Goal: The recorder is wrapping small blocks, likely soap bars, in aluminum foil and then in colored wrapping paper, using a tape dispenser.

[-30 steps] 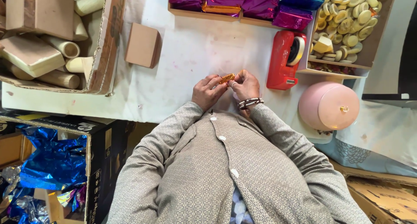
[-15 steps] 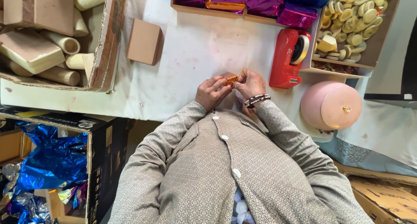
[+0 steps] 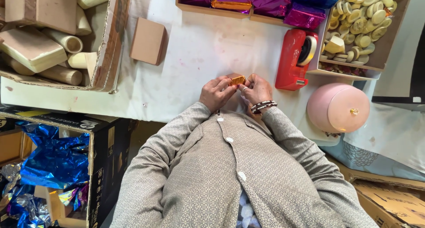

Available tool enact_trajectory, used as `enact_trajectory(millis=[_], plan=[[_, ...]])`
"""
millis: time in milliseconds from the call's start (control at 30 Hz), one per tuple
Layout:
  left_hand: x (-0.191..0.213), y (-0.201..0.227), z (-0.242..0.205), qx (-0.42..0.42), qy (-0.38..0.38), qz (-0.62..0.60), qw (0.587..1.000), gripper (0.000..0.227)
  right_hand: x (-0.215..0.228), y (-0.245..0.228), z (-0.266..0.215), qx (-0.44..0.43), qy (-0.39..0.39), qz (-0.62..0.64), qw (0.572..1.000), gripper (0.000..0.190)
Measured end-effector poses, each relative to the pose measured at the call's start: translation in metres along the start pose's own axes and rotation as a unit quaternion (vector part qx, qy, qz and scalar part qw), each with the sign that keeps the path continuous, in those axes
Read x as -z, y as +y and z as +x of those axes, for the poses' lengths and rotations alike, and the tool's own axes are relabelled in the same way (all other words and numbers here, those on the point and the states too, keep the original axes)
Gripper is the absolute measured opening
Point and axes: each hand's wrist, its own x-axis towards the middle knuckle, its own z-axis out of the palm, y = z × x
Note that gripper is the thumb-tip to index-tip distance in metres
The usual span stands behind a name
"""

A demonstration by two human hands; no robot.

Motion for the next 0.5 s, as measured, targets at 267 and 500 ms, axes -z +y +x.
enact_trajectory(millis=[267, 500], plan=[[0.005, 0.0, 0.007, 0.017, -0.006, 0.003, 1.0, 0.01, -0.006, 0.014, 0.002, -0.004, -0.012, 0.15, 0.989, 0.029], [0.015, 0.001, 0.015, 0.049, -0.007, 0.004, 0.999, 0.012, -0.019, 0.058, 0.013, 0.083, 0.014, 0.164, 0.983, 0.022]])
